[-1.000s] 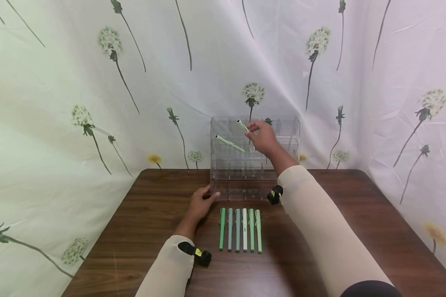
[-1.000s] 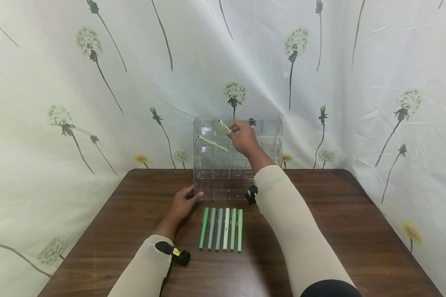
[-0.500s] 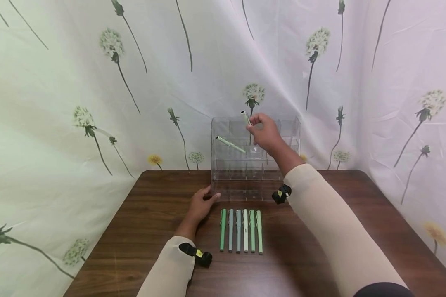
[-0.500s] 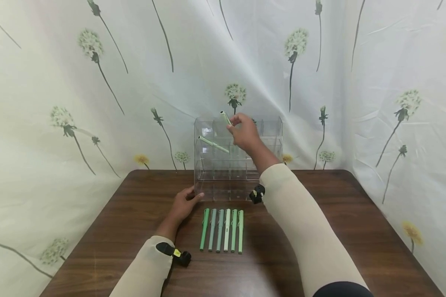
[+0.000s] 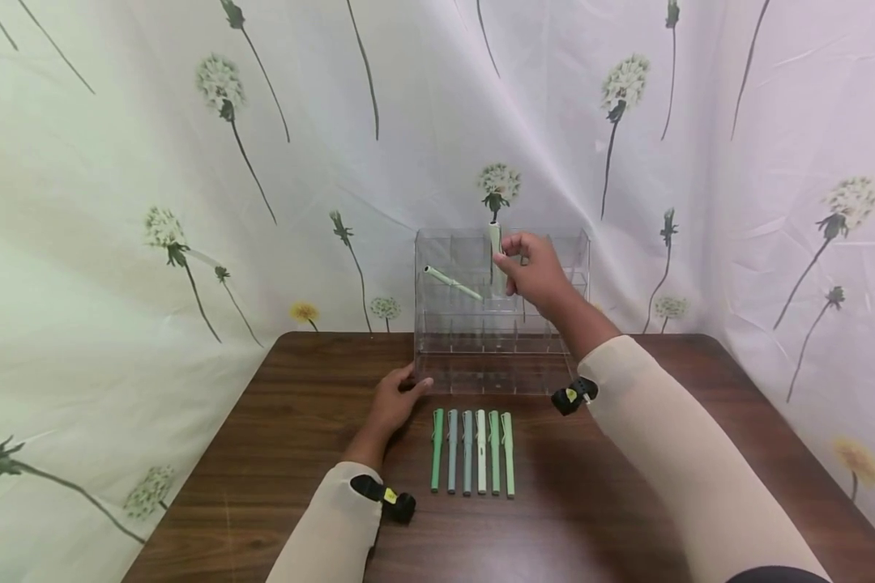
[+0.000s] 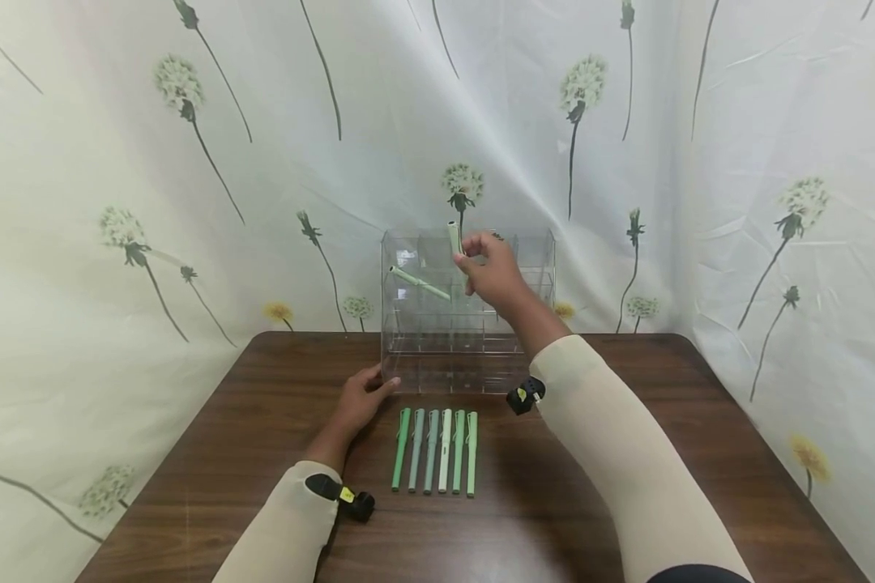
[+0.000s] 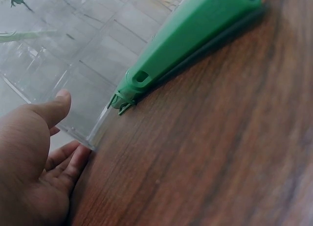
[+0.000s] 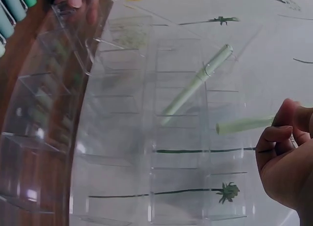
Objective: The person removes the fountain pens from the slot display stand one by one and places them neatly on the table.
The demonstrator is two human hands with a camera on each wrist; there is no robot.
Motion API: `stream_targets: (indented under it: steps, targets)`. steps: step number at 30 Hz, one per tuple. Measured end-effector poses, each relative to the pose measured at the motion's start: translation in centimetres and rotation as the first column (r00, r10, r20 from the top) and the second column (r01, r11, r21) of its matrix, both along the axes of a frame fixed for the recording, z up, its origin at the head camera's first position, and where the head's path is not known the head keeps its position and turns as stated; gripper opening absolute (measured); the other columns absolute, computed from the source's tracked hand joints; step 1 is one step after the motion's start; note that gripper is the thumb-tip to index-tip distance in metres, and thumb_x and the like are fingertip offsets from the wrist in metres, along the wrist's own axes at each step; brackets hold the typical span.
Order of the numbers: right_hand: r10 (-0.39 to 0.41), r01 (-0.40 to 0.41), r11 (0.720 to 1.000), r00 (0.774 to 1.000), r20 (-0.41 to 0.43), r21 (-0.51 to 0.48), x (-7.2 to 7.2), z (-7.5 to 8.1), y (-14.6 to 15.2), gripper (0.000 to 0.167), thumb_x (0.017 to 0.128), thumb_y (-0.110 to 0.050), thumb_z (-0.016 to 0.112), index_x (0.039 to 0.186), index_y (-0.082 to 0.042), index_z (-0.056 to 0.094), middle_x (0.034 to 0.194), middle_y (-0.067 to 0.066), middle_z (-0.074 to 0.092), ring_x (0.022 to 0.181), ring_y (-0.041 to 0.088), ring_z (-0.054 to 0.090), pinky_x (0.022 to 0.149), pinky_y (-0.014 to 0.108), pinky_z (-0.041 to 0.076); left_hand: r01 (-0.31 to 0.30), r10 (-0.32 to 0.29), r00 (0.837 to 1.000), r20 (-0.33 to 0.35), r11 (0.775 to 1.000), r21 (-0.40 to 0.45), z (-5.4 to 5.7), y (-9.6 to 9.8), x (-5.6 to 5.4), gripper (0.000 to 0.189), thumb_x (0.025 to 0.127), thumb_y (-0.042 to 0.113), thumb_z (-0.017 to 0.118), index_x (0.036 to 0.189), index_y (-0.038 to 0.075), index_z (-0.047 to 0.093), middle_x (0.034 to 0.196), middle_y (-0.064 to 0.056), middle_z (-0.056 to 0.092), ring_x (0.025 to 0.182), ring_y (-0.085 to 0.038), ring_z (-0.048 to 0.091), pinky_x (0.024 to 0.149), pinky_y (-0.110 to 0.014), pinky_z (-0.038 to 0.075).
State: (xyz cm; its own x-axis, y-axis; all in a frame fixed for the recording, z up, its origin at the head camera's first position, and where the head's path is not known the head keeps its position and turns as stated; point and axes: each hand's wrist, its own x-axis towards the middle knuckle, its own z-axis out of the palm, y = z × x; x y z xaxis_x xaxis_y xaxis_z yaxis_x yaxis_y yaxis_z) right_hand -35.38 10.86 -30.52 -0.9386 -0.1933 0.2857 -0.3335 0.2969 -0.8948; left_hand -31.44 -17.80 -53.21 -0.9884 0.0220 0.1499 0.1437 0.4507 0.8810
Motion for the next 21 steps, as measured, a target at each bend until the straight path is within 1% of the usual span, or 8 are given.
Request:
stream_targets:
  steps: [4,7,9,12,15,16,18,21]
  targets:
    - [0.021,-0.019,0.999,0.998,0.052,-0.028,0.7,-0.9,0.3,0.029,0.113,-0.021,0.063,0.134,-0.003,0.057,0.146,0.017,0.062,0.062,0.014,0.058,0.065,0.031,0.052,0.001,-0.001,1.000,0.002,1.000,-0.004,0.0,0.0,0.0,0.065,0.106,0.033,0.075,0.163,0.010,0.052,0.151,-0.022,0.063,0.141,-0.041,0.061,0.119,-0.060,0.049]
    - [0.028,-0.025,0.999,0.997,0.070,-0.039,1.2,-1.5,0.5,0.026,0.112,-0.023,0.066,0.129,-0.004,0.061,0.143,0.017,0.069,0.063,0.014,0.058,0.065,0.030,0.052,0.003,-0.003,1.000,-0.003,1.000,-0.004,0.0,0.0,0.0,0.066,0.106,0.033,0.075,0.163,0.011,0.052,0.152,-0.021,0.062,0.142,-0.041,0.061,0.119,-0.060,0.049]
    - [0.027,-0.024,0.999,0.997,0.077,-0.047,1.5,-1.8,0.7,0.025,0.110,-0.024,0.068,0.124,-0.005,0.063,0.137,0.014,0.074,0.064,0.015,0.059,0.064,0.030,0.052,0.005,-0.005,1.000,-0.012,1.000,-0.009,-0.1,0.0,0.0,0.066,0.106,0.033,0.075,0.163,0.011,0.052,0.151,-0.021,0.063,0.141,-0.041,0.061,0.118,-0.060,0.050]
    - [0.028,-0.023,0.998,0.996,0.084,-0.057,1.8,-2.4,1.0,0.025,0.107,-0.026,0.074,0.120,-0.006,0.066,0.124,0.010,0.077,0.065,0.015,0.061,0.064,0.029,0.052,0.010,-0.010,1.000,-0.017,1.000,-0.009,0.0,0.0,0.0,0.065,0.106,0.033,0.075,0.163,0.011,0.053,0.150,-0.021,0.064,0.140,-0.040,0.062,0.118,-0.060,0.050]
    - [0.032,-0.027,0.998,0.996,0.086,-0.056,2.1,-3.0,1.1,0.026,0.103,-0.025,0.079,0.117,-0.006,0.067,0.110,0.006,0.073,0.065,0.015,0.061,0.063,0.030,0.052,0.013,-0.013,1.000,-0.018,1.000,-0.006,0.0,0.0,0.0,0.065,0.106,0.033,0.076,0.163,0.012,0.053,0.150,-0.021,0.064,0.141,-0.041,0.062,0.118,-0.060,0.050]
    - [0.034,-0.030,0.998,0.996,0.085,-0.054,2.2,-3.2,1.2,0.027,0.103,-0.024,0.080,0.117,-0.006,0.067,0.108,0.005,0.072,0.065,0.015,0.061,0.063,0.031,0.052,0.013,-0.013,1.000,-0.019,1.000,-0.006,0.0,0.0,0.1,0.065,0.106,0.033,0.076,0.163,0.012,0.053,0.150,-0.021,0.064,0.141,-0.041,0.062,0.118,-0.060,0.050]
    - [0.043,-0.037,0.998,0.994,0.096,-0.055,2.5,-3.6,1.2,0.027,0.101,-0.023,0.081,0.116,-0.006,0.066,0.108,0.005,0.069,0.064,0.015,0.058,0.060,0.033,0.051,0.013,-0.013,1.000,-0.020,1.000,-0.006,0.0,0.0,0.1,0.065,0.106,0.032,0.076,0.163,0.011,0.053,0.151,-0.020,0.063,0.141,-0.041,0.061,0.118,-0.060,0.050]
    - [0.047,-0.043,0.998,0.993,0.105,-0.046,2.9,-4.2,1.3,0.028,0.100,-0.022,0.083,0.115,-0.007,0.065,0.113,0.006,0.065,0.062,0.016,0.054,0.058,0.033,0.051,0.013,-0.014,1.000,-0.023,1.000,-0.010,-0.1,0.0,0.1,0.065,0.105,0.032,0.076,0.163,0.011,0.053,0.150,-0.020,0.064,0.140,-0.040,0.062,0.117,-0.060,0.050]
